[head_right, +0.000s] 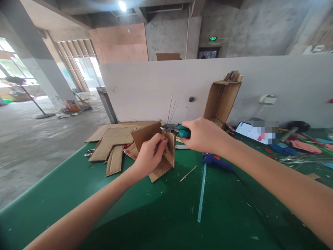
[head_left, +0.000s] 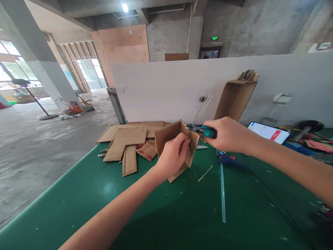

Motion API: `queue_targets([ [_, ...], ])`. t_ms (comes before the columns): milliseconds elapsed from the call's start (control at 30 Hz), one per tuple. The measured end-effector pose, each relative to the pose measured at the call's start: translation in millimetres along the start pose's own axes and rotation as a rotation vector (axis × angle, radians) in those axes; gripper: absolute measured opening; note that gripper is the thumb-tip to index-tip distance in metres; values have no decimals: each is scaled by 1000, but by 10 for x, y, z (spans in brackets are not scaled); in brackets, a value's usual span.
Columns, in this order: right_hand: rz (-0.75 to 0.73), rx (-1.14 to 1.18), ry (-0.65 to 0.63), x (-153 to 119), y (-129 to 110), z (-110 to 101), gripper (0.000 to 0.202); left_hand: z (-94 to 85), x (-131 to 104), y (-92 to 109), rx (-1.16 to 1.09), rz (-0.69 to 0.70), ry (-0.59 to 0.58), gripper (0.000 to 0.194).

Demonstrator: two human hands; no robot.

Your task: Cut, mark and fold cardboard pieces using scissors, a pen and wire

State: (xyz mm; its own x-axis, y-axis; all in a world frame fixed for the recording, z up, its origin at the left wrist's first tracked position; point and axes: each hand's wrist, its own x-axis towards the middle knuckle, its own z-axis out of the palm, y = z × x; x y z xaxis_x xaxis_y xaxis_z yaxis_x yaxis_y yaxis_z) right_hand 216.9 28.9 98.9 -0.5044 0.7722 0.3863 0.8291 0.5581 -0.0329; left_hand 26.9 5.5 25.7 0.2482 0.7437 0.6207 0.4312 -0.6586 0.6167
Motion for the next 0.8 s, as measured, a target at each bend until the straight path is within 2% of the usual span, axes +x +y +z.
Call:
queue_targets([
  [200, 40, 14, 49, -71, 23, -5, 21, 30, -1, 53, -167, -48, 4, 16],
  [433, 117, 109, 40, -129, -24, 1, 23, 66, 8, 54, -311, -106, 3, 20],
  [500, 150, 153, 32, -156, -5, 25, 22, 59, 5, 30, -345, -135, -83, 24],
  [633, 225, 219, 32, -267, 99, 120, 25, -3, -4, -55, -368, -177, -404, 28],
  [800, 258, 195, 160, -536, 219, 250, 25, -82, -35, -179, -232, -213, -713, 35],
])
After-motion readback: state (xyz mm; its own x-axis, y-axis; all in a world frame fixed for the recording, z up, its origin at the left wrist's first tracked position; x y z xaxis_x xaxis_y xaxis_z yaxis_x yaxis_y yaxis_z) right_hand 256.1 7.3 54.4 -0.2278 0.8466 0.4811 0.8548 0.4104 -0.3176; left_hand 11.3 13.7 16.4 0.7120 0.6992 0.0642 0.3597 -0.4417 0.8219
